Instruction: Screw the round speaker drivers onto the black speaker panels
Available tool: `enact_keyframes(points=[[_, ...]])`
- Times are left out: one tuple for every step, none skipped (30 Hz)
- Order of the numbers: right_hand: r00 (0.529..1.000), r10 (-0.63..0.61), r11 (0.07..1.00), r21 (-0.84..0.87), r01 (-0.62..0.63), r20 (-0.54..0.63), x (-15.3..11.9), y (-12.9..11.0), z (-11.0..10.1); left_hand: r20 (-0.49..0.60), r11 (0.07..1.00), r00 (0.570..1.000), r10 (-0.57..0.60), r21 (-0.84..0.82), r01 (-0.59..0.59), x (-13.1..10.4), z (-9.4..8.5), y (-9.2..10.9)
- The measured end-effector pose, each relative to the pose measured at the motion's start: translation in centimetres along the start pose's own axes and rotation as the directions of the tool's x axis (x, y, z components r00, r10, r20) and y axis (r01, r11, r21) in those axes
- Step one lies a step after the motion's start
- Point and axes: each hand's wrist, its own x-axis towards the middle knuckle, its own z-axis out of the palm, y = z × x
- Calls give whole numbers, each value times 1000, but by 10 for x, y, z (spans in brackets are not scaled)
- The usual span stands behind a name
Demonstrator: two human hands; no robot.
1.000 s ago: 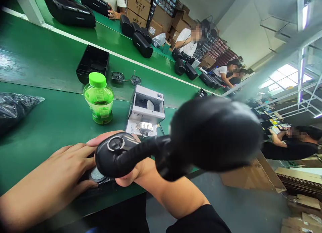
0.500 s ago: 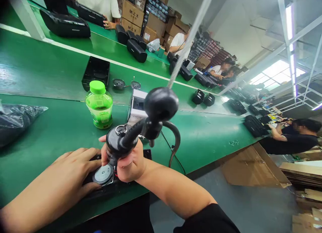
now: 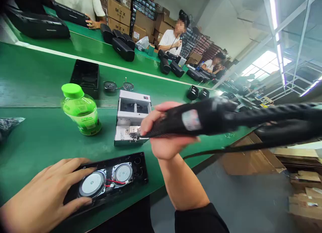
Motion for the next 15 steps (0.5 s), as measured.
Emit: enact_keyframes(points=[[999,-2,1000,-11,2,32,1,9,1,-11,1000,1000,10,5,-10,-1,1,-2],[997,15,1000,-19,-13,71,0,17,1,-19,1000,1000,20,8,-20,-2,2,-4],[993,36,999,-25,-34,110,-1,24,2,-24,1000,999,29,9,-29,-3,2,-5],[988,59,998,-33,-55,141,-3,29,1,-26,999,999,36,7,-36,-3,2,-5],[984,76,997,-42,-71,159,-5,33,1,-27,999,999,41,2,-41,-4,3,-6],[983,86,996,-50,-79,165,-6,35,0,-27,999,999,44,-4,-45,-4,3,-7],[982,91,995,-55,-83,166,-7,37,-1,-29,999,999,46,-11,-46,-4,3,-7],[982,95,995,-57,-86,163,-8,39,-3,-31,999,998,46,-20,-46,-3,3,-8],[984,93,995,-53,-86,153,-8,40,-4,-35,998,998,48,-30,-49,-3,4,-10],[986,92,995,-43,-87,142,-8,41,-5,-38,998,998,49,-39,-51,-2,4,-11],[986,101,995,-36,-97,134,-9,41,-5,-43,998,998,50,-47,-52,-1,3,-12],[985,114,993,-30,-111,126,-10,39,-5,-45,997,998,53,-54,-55,1,2,-12],[985,125,992,-21,-123,117,-11,36,-6,-48,996,997,58,-61,-61,2,0,-12],[985,133,991,-10,-133,105,-13,29,-6,-50,995,997,63,-70,-67,3,-2,-11],[985,148,989,2,-149,94,-16,20,-7,-51,994,997,65,-80,-69,4,-5,-9]])
